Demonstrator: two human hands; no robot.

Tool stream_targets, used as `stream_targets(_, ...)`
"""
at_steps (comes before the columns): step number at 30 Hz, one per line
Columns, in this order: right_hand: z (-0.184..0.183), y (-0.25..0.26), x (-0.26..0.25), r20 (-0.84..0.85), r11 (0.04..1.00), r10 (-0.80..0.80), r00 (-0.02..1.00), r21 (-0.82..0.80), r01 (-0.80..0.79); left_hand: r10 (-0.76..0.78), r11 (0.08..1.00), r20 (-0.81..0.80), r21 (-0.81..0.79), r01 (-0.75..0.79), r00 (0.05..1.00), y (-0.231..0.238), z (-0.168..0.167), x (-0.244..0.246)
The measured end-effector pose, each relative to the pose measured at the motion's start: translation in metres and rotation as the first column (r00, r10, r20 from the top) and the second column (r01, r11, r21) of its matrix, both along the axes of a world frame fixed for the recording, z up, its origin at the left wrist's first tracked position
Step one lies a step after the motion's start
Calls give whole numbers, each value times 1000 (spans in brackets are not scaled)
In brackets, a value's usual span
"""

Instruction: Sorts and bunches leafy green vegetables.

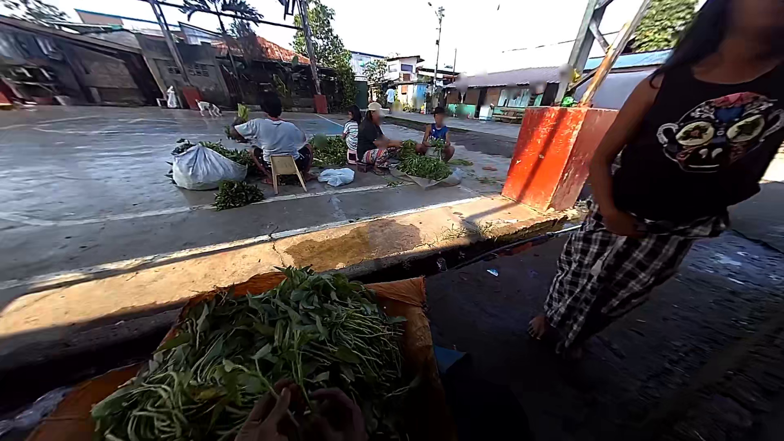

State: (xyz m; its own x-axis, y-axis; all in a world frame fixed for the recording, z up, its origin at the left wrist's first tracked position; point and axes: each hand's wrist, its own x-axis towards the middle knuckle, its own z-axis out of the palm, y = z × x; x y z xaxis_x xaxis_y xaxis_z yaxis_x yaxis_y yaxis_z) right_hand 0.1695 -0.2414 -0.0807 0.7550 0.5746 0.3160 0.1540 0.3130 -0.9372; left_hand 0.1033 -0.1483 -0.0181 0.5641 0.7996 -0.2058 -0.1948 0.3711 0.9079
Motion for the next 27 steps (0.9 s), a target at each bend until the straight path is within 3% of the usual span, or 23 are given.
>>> stream_targets(3,-3,-8,8,11,999,-1,1000,40,0,135,987,-15,-82,-136,991,-18,15,9)
stream_targets(11,-16,-11,6,-24,996,41,999,80,-39,103,984,5,-145,-101,995,-18,8,10)
stream_targets(14,-24,-10,6,110,997,-76,991,31,73,161,976,-9,-145,-161,987,-20,8,12)
stream_targets(18,-31,-12,12,389,968,-219,895,-29,249,261,963,-7,-63,-261,965,-18,3,13)
stream_targets(22,-34,-15,16,515,967,-186,837,-55,249,161,985,-92,73,-155,983,-17,3,8)
stream_targets(25,-27,-20,15,356,970,47,933,-239,42,67,984,-174,174,-36,982,-15,2,2)
stream_targets(27,-6,-18,12,-25,903,257,966,-350,-249,22,973,-220,228,30,975,-17,-3,2)
